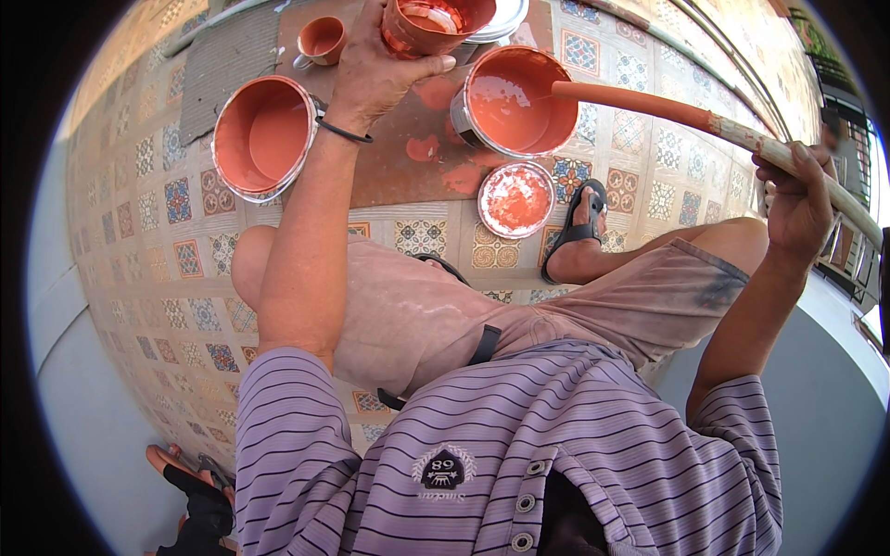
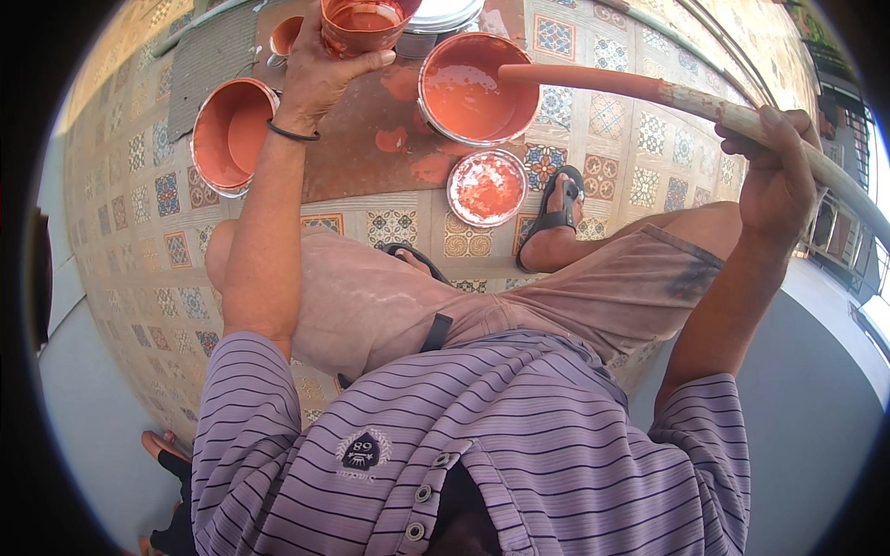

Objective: The person sits on a tiled floor and mixes red paint in a bucket using a wooden stick. They pour paint between buckets and a small cup, then stir the mixture thoroughly.

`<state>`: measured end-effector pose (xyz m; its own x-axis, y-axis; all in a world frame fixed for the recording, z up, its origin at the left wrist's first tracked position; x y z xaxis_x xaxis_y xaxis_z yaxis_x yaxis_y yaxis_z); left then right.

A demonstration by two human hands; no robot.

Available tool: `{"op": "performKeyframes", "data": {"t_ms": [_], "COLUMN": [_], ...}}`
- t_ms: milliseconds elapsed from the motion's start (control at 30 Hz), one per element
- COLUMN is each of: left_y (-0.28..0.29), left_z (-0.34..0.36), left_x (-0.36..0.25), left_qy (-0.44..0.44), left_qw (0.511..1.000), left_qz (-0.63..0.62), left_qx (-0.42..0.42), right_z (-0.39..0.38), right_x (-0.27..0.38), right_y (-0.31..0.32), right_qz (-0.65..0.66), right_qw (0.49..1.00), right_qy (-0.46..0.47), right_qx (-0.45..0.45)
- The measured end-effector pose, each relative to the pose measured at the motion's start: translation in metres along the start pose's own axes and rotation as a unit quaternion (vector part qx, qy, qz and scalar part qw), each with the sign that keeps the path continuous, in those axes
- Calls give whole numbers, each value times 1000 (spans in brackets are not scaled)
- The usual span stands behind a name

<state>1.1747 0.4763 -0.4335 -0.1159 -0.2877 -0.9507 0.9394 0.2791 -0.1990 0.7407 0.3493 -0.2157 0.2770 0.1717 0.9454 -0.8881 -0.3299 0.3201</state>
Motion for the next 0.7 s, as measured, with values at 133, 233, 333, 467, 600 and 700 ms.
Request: {"op": "performKeyframes", "data": {"t_ms": [133, 233, 333, 467, 600, 700], "left_y": [1, 1, 1, 3, 1, -1], "left_z": [-2, -3, -3, -4, -3, -1], "left_x": [-3, -2, -2, 0, -2, -4], "left_qy": [-3, 14, 18, 34, 0, -6], "left_qw": [999, 999, 999, 999, 999, 999], "left_qz": [32, 28, 27, 32, 44, 38], "left_qx": [-5, -9, -9, -11, -5, -3], "right_z": [0, -1, -2, -2, -8, -19], "right_x": [-6, -10, -11, -14, -29, -62], "right_y": [-4, -6, -9, -19, -47, -88], "right_qz": [0, -2, -5, -17, -55, -90], "right_qw": [1000, 1000, 1000, 1000, 998, 995], "right_qy": [0, -2, -7, -10, -15, -38], "right_qx": [-5, 0, 3, -3, -16, 26]}}
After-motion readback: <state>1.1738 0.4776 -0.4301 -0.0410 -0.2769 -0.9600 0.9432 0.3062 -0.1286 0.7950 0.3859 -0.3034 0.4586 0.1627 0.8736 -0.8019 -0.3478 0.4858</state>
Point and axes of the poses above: each hand's wrist, its own z-axis towards the middle knuckle, its own y-axis out of the back of the hand, x = y × z, the point moved 6 cm from there along z, towards the middle knuckle, and after that the axes turned 8 degrees about -z, right-handed, at the moved point
